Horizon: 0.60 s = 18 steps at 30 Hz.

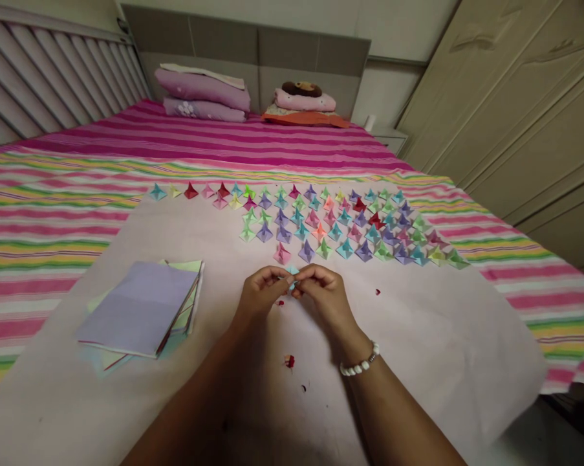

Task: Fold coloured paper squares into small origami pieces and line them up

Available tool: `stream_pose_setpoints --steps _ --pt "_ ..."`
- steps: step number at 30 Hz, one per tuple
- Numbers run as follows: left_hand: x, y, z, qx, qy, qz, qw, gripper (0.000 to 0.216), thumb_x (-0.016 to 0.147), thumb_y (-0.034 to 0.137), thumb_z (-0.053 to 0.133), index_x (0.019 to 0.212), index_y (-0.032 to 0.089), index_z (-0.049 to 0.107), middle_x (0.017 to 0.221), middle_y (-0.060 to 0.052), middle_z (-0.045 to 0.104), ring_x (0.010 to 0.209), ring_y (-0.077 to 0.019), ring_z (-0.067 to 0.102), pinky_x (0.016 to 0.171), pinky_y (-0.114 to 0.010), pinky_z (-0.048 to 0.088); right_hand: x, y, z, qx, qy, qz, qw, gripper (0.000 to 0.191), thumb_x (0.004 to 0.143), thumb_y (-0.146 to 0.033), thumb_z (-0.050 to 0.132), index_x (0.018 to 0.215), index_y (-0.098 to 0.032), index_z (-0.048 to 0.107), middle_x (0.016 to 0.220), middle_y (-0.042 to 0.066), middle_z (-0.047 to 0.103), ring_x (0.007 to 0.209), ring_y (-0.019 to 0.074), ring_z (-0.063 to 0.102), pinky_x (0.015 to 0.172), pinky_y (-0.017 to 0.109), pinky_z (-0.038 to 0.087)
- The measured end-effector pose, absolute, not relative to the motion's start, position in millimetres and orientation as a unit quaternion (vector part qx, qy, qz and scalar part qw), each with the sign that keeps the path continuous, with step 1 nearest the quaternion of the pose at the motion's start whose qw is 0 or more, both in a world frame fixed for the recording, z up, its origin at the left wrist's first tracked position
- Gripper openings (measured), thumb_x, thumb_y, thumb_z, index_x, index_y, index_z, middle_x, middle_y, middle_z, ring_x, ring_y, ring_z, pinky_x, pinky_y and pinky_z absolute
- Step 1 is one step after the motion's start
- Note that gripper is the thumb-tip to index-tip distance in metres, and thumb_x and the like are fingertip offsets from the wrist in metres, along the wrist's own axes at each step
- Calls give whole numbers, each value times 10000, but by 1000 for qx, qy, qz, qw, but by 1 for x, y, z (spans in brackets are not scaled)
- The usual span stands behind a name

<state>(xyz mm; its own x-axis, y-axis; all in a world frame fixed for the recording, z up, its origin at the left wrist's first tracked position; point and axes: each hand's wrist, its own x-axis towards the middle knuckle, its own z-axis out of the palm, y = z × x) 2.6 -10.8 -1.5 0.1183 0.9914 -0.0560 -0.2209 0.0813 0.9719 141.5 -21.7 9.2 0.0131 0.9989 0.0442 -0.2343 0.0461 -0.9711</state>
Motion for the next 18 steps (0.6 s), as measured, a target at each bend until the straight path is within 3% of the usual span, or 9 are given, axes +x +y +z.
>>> stream_pose_setpoints --steps 7,13,18 --pt "6 -12 7 439 419 521 600 278 606 310 764 808 162 643 563 29 613 544 -130 597 549 -245 459 142 -23 10 -424 -470 532 563 108 673 -174 635 759 -198 696 564 -21 653 556 136 602 612 279 479" --pt "7 -10 -1 454 405 538 583 405 649 316 746 997 149 624 753 -12 679 672 -136 635 668 -275 506 143 -24 11 -385 -452 548 589 225 729 -250 650 948 -202 668 663 -19 645 596 139 607 627 290 485" --pt "8 -10 2 449 393 542 592 446 609 305 770 997 152 611 784 -16 685 710 -131 628 696 -271 503 141 -22 11 -407 -422 561 584 252 669 -285 745 892 -192 673 639 -32 624 561 123 577 594 269 462"
